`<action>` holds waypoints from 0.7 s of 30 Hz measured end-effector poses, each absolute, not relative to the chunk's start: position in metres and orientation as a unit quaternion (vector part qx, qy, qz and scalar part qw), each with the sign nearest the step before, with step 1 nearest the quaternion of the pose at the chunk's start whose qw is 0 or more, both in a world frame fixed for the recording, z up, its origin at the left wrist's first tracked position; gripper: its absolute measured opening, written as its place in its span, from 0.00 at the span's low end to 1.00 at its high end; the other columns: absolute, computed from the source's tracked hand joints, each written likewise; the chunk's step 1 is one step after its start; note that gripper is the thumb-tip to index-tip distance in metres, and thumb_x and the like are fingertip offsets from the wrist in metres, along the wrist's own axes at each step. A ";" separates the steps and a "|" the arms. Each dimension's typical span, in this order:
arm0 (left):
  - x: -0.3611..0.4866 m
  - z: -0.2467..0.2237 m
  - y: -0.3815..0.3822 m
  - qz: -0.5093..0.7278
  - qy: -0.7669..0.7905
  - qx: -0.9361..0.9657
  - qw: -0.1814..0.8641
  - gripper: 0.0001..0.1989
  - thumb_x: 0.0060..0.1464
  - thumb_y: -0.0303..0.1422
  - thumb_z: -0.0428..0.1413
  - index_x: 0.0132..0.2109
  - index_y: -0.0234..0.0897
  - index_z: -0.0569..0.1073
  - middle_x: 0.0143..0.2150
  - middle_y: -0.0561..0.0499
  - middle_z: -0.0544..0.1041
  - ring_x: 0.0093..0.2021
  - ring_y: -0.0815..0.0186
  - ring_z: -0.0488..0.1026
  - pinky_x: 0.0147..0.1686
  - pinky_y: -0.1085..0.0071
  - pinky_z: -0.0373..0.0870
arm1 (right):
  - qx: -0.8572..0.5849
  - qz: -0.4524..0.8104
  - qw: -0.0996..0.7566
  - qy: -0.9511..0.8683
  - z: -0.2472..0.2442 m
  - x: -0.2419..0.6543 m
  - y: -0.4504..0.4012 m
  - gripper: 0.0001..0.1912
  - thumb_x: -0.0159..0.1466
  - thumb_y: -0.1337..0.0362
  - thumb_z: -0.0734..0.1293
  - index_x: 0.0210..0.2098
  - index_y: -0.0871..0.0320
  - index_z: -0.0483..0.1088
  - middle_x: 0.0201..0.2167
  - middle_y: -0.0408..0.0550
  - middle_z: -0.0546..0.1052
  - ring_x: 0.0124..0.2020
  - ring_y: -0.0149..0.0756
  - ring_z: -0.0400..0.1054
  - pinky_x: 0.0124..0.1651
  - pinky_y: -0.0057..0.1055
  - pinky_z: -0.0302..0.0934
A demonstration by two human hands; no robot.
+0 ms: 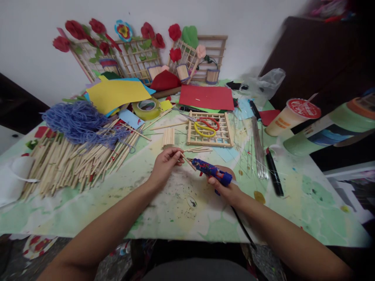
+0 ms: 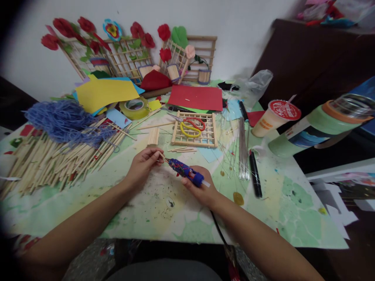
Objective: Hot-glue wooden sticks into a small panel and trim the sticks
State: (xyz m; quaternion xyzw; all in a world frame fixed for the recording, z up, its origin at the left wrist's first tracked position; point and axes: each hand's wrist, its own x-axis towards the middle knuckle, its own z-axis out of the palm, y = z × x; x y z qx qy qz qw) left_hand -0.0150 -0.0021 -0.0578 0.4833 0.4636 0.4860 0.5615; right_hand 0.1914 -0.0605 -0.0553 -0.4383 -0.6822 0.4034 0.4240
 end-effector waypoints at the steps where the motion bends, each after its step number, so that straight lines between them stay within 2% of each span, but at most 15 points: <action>1: -0.015 -0.058 -0.002 0.486 0.461 0.484 0.563 0.09 0.51 0.37 0.58 0.38 0.36 0.75 0.27 0.52 0.74 0.28 0.71 0.71 0.30 0.75 0.68 | -0.439 0.401 0.423 -0.683 -0.056 0.191 -0.060 0.16 0.61 0.49 0.62 0.28 0.56 0.69 0.21 0.44 0.66 0.24 0.33 0.60 0.26 0.29 0.54; 9: -0.016 -0.058 -0.003 0.479 0.458 0.492 0.564 0.10 0.51 0.37 0.59 0.38 0.36 0.76 0.28 0.52 0.75 0.29 0.71 0.72 0.31 0.75 0.69 | -0.439 0.400 0.418 -0.687 -0.057 0.191 -0.059 0.17 0.61 0.50 0.63 0.24 0.56 0.66 0.18 0.41 0.62 0.21 0.30 0.56 0.25 0.28 0.52; 21: -0.017 -0.059 -0.002 0.474 0.462 0.500 0.558 0.09 0.51 0.36 0.58 0.38 0.37 0.76 0.28 0.52 0.74 0.29 0.69 0.71 0.33 0.72 0.68 | -0.453 0.418 0.406 -0.675 -0.057 0.190 -0.059 0.19 0.60 0.48 0.63 0.23 0.57 0.64 0.17 0.41 0.59 0.20 0.29 0.53 0.23 0.28 0.50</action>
